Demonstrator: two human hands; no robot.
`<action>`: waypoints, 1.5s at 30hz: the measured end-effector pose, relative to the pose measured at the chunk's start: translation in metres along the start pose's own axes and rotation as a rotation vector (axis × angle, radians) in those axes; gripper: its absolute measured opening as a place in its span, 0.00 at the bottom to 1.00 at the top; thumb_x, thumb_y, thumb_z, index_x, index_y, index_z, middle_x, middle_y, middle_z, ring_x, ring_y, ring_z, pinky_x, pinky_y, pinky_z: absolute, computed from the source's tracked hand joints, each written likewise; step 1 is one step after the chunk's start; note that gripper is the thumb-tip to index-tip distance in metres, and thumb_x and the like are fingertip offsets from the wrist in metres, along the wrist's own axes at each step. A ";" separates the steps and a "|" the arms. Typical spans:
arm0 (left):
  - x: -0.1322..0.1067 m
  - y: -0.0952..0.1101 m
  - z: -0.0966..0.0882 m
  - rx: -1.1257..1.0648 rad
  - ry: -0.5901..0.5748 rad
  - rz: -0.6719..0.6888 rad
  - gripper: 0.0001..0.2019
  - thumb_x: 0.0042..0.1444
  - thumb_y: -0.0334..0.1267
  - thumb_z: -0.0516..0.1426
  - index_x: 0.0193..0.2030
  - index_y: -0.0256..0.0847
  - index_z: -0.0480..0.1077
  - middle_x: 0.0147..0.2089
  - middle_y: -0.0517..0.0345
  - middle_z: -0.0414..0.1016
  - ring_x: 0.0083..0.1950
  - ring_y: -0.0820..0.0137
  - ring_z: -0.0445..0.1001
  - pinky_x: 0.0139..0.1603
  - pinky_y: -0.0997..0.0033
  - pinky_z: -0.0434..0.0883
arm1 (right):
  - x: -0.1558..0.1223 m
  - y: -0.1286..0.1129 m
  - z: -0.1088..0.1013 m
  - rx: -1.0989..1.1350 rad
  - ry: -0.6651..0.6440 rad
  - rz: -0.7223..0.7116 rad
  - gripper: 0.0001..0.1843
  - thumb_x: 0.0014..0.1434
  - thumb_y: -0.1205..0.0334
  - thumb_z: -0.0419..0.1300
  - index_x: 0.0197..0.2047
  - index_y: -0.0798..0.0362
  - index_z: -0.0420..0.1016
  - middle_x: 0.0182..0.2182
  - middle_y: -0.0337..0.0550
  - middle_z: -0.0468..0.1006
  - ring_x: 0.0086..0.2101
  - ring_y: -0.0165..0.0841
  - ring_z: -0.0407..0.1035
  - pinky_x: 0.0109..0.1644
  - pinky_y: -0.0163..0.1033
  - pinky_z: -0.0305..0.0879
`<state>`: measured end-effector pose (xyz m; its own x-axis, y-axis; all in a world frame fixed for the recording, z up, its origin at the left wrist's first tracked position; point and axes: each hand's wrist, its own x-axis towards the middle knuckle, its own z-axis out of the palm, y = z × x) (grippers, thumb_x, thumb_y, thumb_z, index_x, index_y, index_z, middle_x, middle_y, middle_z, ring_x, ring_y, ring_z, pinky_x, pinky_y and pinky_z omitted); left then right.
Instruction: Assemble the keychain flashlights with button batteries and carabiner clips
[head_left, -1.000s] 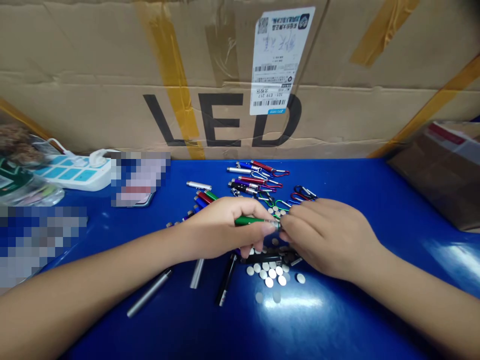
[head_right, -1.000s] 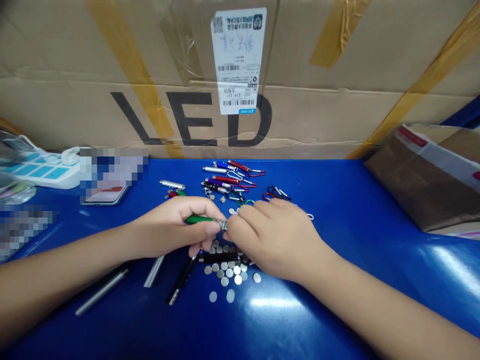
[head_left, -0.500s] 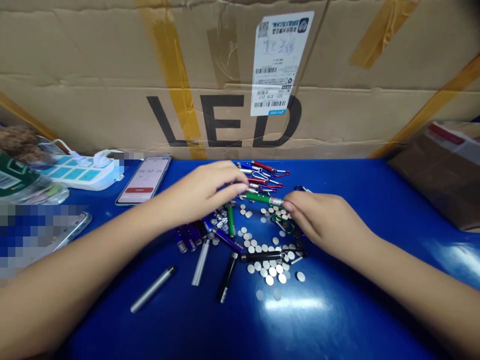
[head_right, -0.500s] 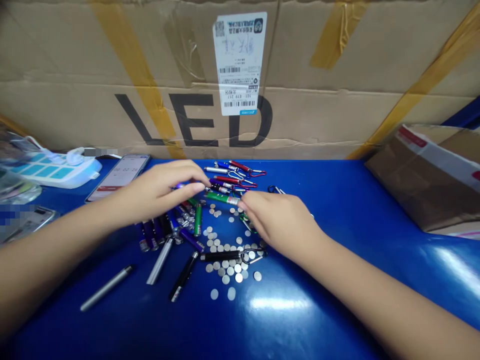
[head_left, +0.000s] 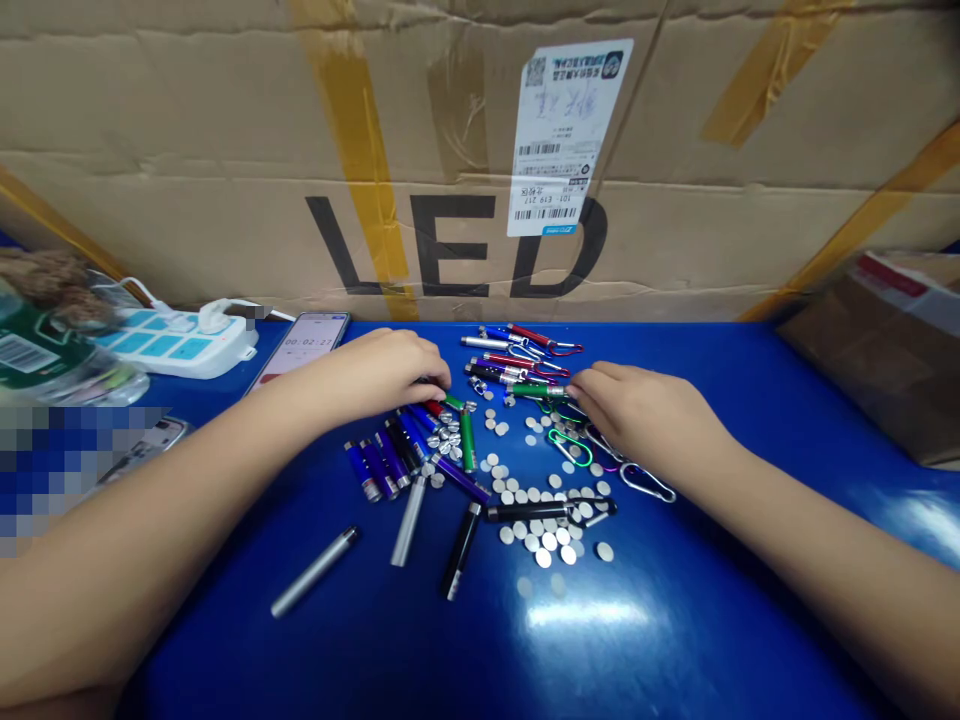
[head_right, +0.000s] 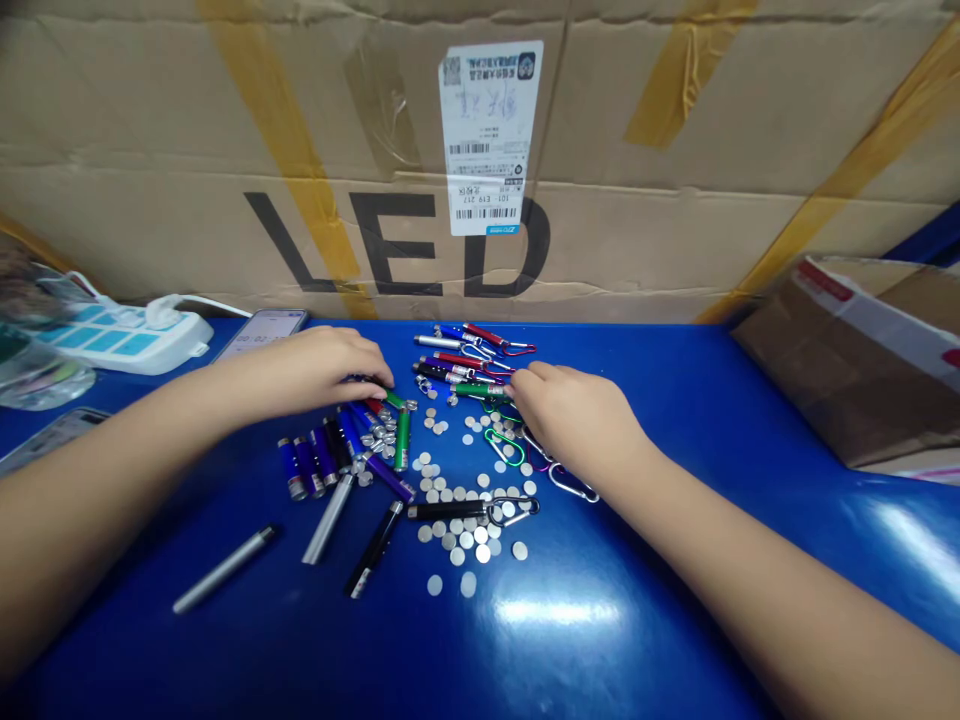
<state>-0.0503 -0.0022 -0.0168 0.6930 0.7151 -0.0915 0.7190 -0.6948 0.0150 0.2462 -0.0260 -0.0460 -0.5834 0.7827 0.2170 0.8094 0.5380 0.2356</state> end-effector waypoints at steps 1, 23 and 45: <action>0.000 -0.001 0.001 0.018 0.007 -0.005 0.10 0.60 0.42 0.55 0.43 0.45 0.75 0.43 0.58 0.77 0.44 0.65 0.72 0.44 0.68 0.65 | 0.000 0.000 0.001 0.011 -0.008 0.008 0.15 0.65 0.60 0.47 0.32 0.54 0.71 0.28 0.42 0.74 0.27 0.32 0.67 0.24 0.37 0.44; 0.005 0.018 -0.001 0.058 0.115 -0.024 0.11 0.62 0.41 0.53 0.43 0.42 0.75 0.43 0.55 0.77 0.44 0.64 0.73 0.47 0.64 0.66 | 0.005 -0.006 0.008 0.249 0.094 -0.039 0.09 0.62 0.65 0.55 0.42 0.57 0.75 0.37 0.49 0.75 0.38 0.39 0.67 0.41 0.43 0.63; 0.013 0.057 0.028 -0.232 0.569 0.119 0.09 0.61 0.40 0.57 0.46 0.41 0.73 0.44 0.57 0.80 0.46 0.68 0.77 0.47 0.67 0.66 | -0.006 -0.021 0.013 0.484 0.414 -0.133 0.10 0.63 0.63 0.55 0.44 0.58 0.74 0.35 0.49 0.77 0.35 0.37 0.67 0.38 0.44 0.63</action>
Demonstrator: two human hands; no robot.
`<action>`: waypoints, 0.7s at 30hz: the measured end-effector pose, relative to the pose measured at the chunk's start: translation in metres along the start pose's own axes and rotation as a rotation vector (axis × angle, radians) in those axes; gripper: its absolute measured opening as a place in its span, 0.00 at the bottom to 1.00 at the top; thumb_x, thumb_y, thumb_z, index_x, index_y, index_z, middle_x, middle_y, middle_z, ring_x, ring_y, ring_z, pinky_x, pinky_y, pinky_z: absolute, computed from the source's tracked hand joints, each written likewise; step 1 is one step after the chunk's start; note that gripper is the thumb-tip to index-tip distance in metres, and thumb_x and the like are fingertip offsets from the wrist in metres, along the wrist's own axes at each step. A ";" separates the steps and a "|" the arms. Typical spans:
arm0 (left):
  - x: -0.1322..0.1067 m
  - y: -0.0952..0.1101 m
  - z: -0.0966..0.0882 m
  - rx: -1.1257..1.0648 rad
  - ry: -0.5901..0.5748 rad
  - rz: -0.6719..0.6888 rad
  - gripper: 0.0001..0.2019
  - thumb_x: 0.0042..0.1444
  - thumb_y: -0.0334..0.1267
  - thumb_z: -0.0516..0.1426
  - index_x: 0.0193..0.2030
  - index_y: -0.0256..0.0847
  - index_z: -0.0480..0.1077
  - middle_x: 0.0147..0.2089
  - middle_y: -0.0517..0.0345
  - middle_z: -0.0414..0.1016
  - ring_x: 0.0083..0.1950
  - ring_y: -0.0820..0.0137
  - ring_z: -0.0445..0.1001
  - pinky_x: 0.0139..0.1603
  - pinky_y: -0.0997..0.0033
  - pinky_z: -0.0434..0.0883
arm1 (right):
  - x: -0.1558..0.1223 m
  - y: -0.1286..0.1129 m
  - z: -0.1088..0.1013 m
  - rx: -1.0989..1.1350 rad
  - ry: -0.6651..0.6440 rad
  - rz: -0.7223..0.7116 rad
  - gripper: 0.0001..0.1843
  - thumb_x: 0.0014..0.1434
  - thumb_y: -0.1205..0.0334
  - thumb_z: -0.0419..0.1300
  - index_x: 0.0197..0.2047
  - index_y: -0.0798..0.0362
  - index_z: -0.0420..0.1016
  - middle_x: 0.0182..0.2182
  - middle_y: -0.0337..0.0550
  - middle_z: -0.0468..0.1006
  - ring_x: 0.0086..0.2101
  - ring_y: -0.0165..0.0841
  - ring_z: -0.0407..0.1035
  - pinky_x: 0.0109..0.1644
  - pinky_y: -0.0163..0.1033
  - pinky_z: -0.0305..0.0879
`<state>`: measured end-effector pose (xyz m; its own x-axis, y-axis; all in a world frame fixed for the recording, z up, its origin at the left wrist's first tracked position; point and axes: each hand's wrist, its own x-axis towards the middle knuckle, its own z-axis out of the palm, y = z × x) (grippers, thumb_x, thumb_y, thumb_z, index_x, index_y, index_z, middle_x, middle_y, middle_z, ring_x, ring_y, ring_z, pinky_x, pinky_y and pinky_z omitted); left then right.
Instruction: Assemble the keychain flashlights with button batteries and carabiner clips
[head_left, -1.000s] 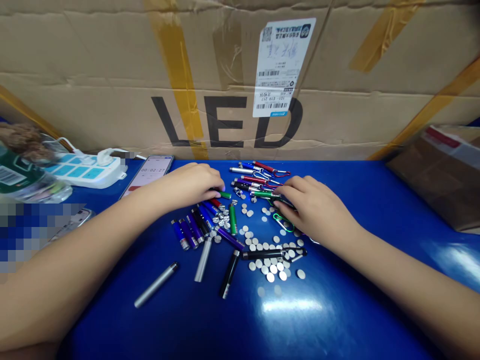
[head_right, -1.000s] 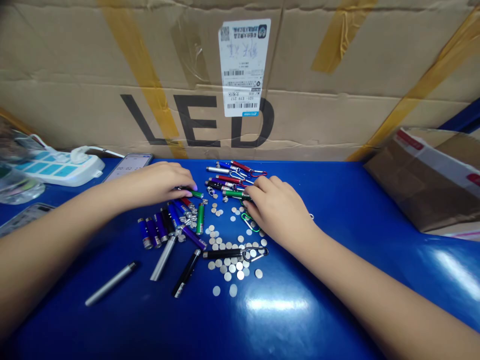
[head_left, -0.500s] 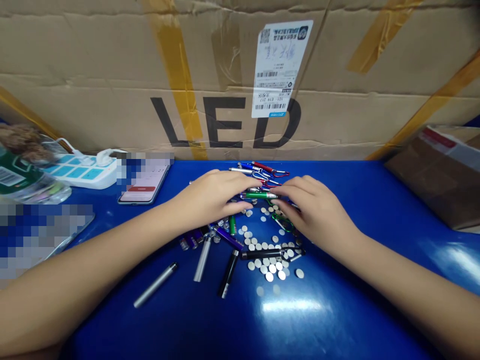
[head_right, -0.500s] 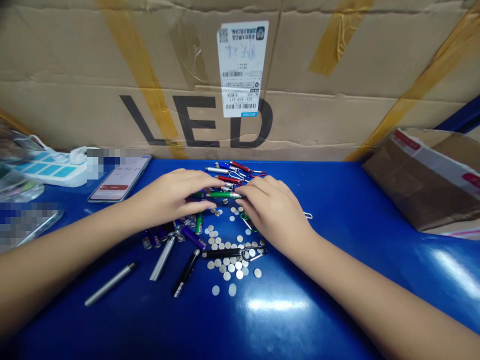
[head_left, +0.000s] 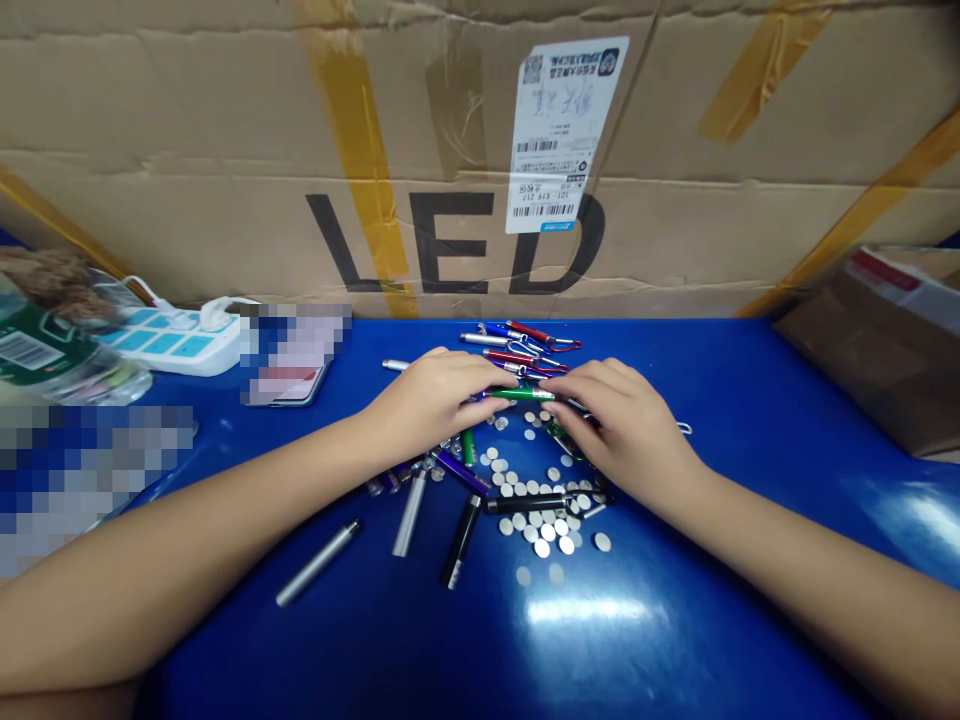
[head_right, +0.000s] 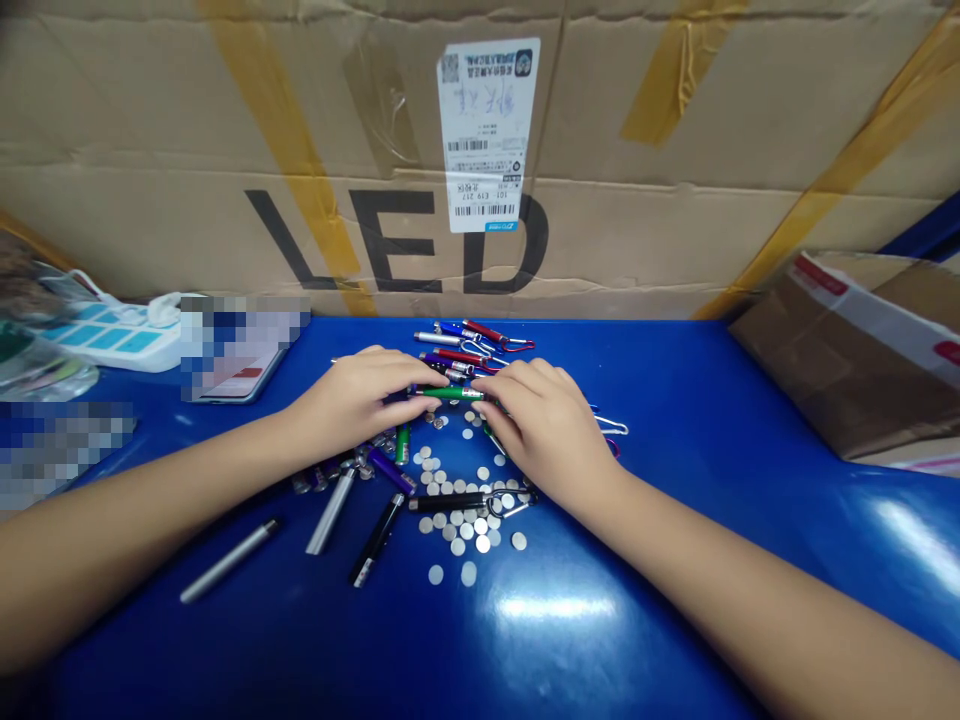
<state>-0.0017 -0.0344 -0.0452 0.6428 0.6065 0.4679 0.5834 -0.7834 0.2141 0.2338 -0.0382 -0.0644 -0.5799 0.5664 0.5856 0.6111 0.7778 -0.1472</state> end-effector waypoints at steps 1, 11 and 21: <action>0.000 0.000 0.001 -0.001 0.004 0.000 0.09 0.61 0.40 0.57 0.46 0.41 0.73 0.44 0.58 0.80 0.45 0.68 0.77 0.46 0.68 0.66 | -0.001 0.000 0.000 0.001 0.003 -0.002 0.10 0.63 0.63 0.55 0.44 0.58 0.74 0.35 0.49 0.77 0.35 0.37 0.67 0.38 0.44 0.63; -0.004 0.000 0.004 0.043 0.053 0.050 0.09 0.62 0.40 0.56 0.45 0.40 0.73 0.44 0.56 0.80 0.45 0.69 0.77 0.46 0.68 0.66 | -0.002 -0.003 0.000 -0.022 0.016 -0.016 0.11 0.62 0.62 0.56 0.44 0.58 0.74 0.35 0.49 0.77 0.35 0.37 0.67 0.38 0.43 0.63; -0.005 0.000 0.005 0.037 0.061 0.042 0.09 0.62 0.41 0.56 0.45 0.41 0.73 0.43 0.57 0.80 0.45 0.69 0.77 0.45 0.68 0.65 | -0.004 -0.004 -0.001 -0.062 0.026 -0.024 0.11 0.62 0.63 0.56 0.45 0.58 0.75 0.36 0.49 0.77 0.35 0.37 0.66 0.38 0.44 0.62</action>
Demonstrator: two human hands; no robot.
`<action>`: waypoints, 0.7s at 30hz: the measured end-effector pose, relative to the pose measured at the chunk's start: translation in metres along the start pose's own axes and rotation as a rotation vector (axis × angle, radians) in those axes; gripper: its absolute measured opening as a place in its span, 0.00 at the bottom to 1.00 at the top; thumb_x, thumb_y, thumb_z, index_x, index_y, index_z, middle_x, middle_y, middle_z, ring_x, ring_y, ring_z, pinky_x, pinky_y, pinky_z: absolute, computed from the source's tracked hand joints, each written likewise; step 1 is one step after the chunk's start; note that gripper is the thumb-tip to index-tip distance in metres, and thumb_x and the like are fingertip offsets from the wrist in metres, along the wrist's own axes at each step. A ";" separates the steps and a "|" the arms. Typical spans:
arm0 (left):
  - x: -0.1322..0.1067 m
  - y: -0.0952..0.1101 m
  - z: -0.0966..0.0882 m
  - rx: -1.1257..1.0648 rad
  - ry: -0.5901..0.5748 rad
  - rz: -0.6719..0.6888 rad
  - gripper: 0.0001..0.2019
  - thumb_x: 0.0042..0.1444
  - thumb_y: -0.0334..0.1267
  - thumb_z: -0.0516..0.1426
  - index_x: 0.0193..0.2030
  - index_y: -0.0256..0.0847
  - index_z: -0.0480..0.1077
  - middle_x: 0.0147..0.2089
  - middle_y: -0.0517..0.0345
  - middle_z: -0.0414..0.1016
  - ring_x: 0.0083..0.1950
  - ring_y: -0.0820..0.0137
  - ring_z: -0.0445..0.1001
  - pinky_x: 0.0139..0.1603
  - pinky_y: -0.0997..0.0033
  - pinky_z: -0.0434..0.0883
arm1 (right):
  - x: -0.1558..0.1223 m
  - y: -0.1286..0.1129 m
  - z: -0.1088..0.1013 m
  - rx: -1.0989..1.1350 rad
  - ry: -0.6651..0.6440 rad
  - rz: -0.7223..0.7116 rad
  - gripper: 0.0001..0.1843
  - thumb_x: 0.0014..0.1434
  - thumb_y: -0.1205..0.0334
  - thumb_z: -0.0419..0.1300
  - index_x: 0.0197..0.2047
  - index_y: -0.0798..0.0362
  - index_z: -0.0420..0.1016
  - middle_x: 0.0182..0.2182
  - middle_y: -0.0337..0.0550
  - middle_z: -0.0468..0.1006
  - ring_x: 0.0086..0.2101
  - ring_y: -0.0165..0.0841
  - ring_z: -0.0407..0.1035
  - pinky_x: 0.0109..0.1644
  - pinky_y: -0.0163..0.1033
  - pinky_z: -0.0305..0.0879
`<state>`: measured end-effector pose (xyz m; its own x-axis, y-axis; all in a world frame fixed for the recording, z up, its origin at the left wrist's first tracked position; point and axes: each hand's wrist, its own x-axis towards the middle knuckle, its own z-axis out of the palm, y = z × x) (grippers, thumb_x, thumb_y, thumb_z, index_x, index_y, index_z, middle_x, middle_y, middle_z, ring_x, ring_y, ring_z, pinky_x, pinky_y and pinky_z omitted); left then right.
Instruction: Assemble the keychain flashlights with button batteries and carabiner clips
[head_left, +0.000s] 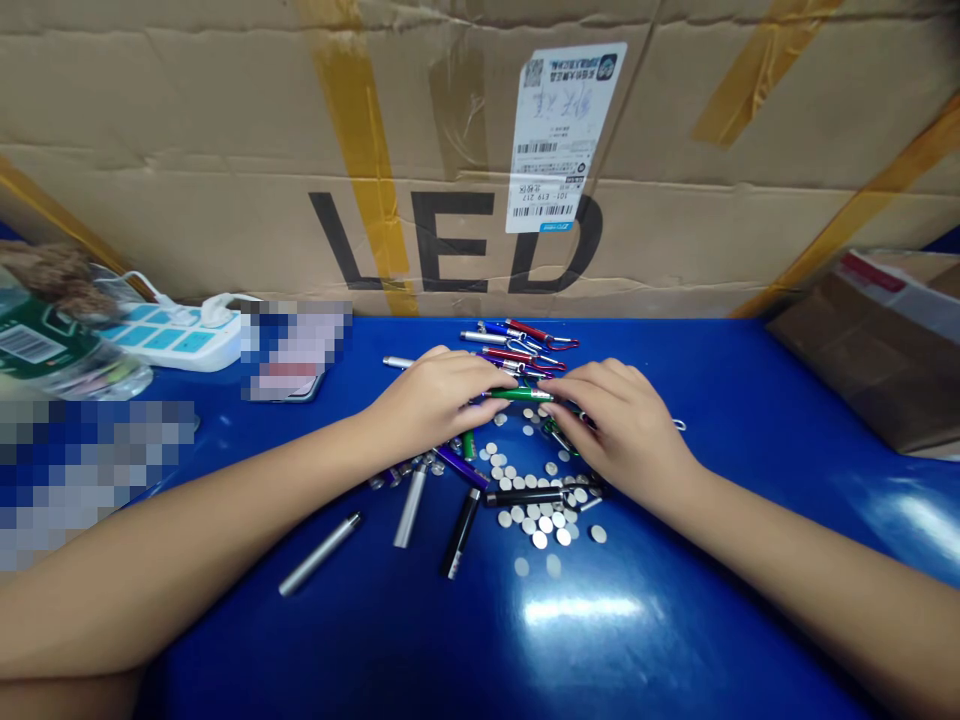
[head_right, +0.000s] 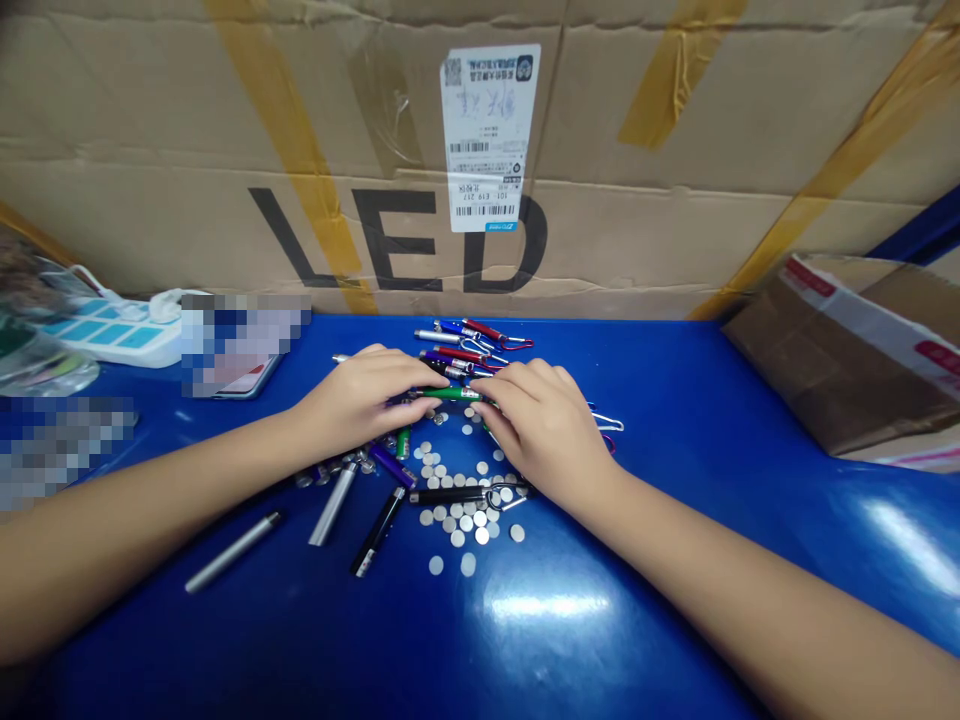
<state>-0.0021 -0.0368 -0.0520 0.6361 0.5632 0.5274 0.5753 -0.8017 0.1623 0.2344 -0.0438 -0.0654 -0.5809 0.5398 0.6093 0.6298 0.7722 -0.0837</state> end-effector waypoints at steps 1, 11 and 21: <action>0.000 0.000 0.000 0.001 -0.005 -0.002 0.09 0.62 0.41 0.56 0.45 0.41 0.73 0.43 0.57 0.80 0.45 0.69 0.77 0.45 0.68 0.65 | 0.000 0.000 0.000 -0.001 0.002 -0.002 0.11 0.62 0.63 0.56 0.45 0.58 0.75 0.36 0.49 0.77 0.35 0.37 0.66 0.37 0.43 0.62; 0.001 0.002 -0.002 0.017 -0.029 -0.018 0.09 0.62 0.40 0.55 0.46 0.40 0.72 0.44 0.55 0.79 0.45 0.68 0.76 0.46 0.67 0.65 | 0.001 -0.003 -0.002 -0.026 -0.018 0.005 0.11 0.63 0.62 0.55 0.46 0.54 0.74 0.36 0.48 0.78 0.35 0.38 0.66 0.37 0.43 0.60; 0.000 0.002 -0.004 0.003 -0.108 0.012 0.11 0.63 0.36 0.53 0.50 0.44 0.72 0.45 0.56 0.76 0.47 0.68 0.74 0.46 0.67 0.63 | 0.001 -0.005 -0.003 -0.054 -0.012 -0.051 0.10 0.62 0.62 0.57 0.44 0.56 0.75 0.35 0.47 0.78 0.34 0.37 0.65 0.36 0.42 0.58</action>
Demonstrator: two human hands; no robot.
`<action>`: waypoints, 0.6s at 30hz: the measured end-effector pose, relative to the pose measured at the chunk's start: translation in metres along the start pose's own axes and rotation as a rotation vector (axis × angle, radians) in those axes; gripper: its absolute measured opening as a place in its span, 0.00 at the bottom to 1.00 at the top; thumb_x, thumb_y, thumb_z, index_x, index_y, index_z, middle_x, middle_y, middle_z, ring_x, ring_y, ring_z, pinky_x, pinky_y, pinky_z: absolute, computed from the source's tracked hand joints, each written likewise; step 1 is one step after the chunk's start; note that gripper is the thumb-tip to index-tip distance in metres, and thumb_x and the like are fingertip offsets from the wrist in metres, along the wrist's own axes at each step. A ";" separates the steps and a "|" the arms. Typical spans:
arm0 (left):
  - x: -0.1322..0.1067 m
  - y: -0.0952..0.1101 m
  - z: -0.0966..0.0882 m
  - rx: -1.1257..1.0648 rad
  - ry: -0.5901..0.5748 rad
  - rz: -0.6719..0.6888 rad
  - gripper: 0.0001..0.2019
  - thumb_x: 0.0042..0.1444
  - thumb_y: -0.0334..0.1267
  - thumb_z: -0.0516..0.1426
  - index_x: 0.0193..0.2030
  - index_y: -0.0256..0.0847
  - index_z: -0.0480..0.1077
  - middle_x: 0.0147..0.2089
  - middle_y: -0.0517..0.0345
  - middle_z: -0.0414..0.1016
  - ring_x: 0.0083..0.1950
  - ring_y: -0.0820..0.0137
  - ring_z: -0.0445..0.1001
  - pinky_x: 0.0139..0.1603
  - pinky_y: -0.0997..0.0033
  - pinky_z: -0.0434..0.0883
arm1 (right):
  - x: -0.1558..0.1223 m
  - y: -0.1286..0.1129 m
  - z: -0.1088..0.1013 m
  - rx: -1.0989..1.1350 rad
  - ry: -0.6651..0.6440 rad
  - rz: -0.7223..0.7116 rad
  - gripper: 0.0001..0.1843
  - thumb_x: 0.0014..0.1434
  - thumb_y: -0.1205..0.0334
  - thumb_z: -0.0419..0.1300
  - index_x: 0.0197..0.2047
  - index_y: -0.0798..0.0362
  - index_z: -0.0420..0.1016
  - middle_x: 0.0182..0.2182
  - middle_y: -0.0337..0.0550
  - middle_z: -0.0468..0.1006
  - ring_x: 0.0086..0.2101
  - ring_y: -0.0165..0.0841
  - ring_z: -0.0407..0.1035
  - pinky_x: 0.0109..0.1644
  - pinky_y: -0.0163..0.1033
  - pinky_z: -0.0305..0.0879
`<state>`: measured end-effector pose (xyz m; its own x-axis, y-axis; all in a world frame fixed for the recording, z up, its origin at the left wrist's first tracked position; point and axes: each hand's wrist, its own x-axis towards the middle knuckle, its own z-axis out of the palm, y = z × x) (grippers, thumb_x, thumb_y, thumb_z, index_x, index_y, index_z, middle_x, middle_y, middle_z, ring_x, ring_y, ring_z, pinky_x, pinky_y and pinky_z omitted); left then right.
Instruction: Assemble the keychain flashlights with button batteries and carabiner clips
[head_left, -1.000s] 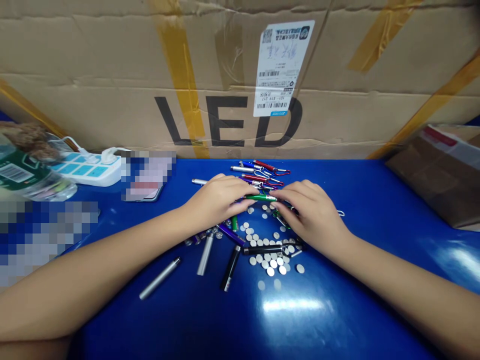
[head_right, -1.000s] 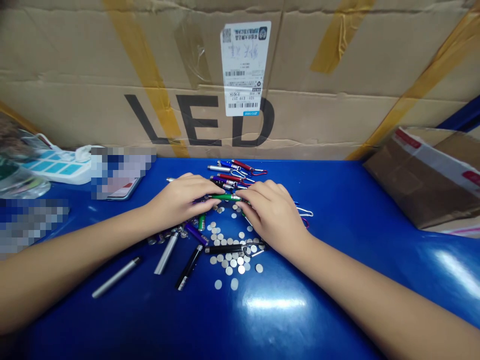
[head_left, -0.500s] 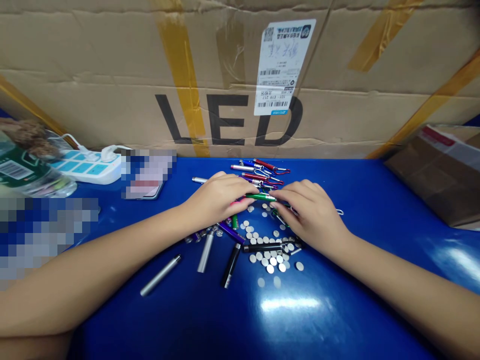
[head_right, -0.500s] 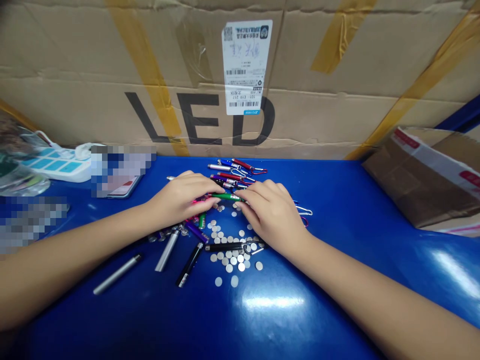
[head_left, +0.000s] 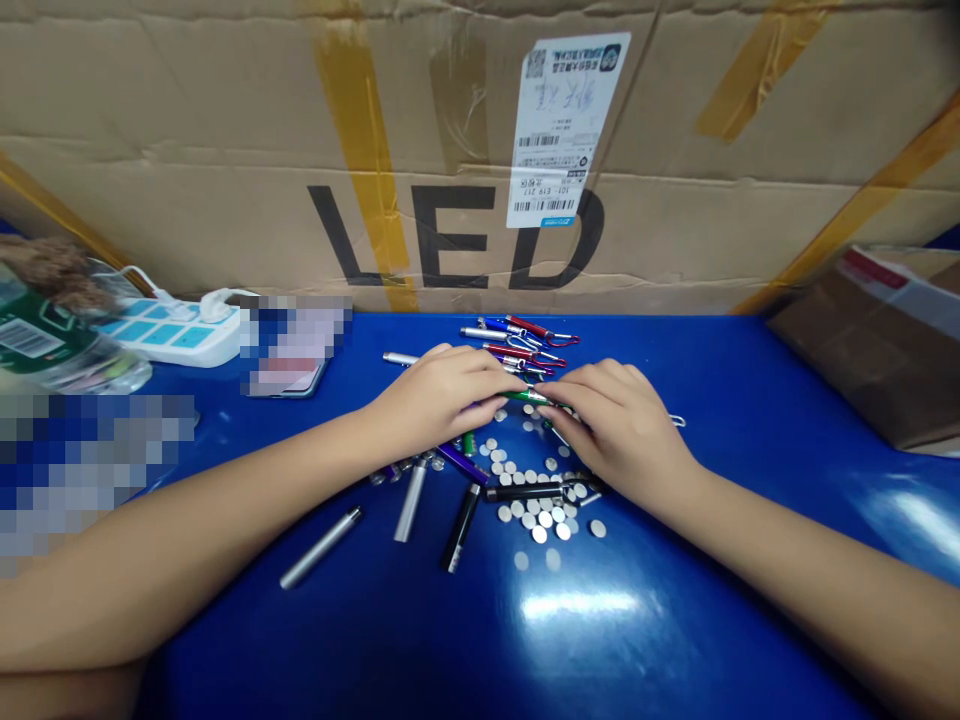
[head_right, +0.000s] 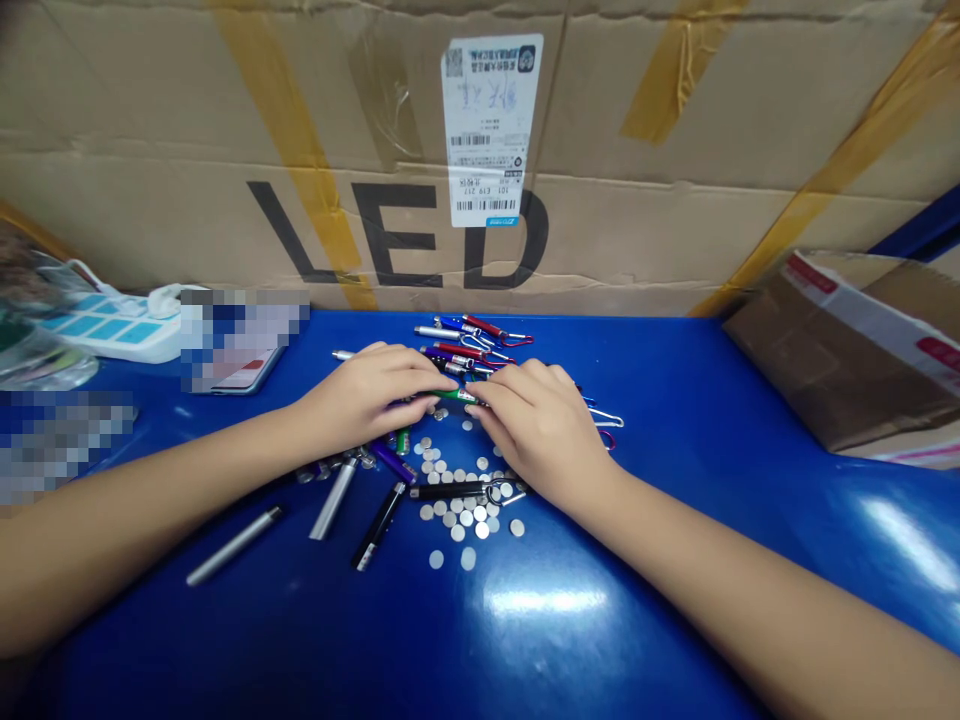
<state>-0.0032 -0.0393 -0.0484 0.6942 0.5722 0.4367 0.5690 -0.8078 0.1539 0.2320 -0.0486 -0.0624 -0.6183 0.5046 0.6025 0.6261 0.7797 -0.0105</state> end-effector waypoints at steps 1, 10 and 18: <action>0.000 0.000 0.000 -0.005 0.001 -0.002 0.11 0.63 0.36 0.53 0.50 0.44 0.72 0.45 0.56 0.76 0.47 0.68 0.73 0.46 0.67 0.62 | 0.000 0.000 0.000 -0.002 0.004 -0.004 0.10 0.62 0.62 0.57 0.44 0.56 0.75 0.35 0.47 0.78 0.34 0.37 0.65 0.35 0.42 0.58; 0.002 -0.001 0.001 -0.079 0.036 -0.049 0.10 0.62 0.36 0.55 0.50 0.44 0.71 0.47 0.56 0.77 0.49 0.68 0.74 0.49 0.66 0.64 | 0.000 0.001 0.000 -0.011 0.013 0.022 0.10 0.63 0.62 0.56 0.45 0.56 0.75 0.36 0.49 0.78 0.34 0.38 0.66 0.37 0.43 0.59; 0.002 0.000 0.001 -0.105 0.032 -0.082 0.10 0.61 0.38 0.56 0.49 0.45 0.72 0.46 0.58 0.78 0.48 0.68 0.75 0.49 0.66 0.64 | -0.001 0.001 -0.001 0.005 0.011 0.042 0.11 0.62 0.62 0.56 0.46 0.54 0.75 0.36 0.48 0.78 0.35 0.38 0.66 0.36 0.43 0.59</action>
<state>-0.0012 -0.0382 -0.0483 0.6319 0.6337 0.4463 0.5732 -0.7696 0.2813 0.2333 -0.0490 -0.0627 -0.5862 0.5330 0.6102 0.6489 0.7598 -0.0402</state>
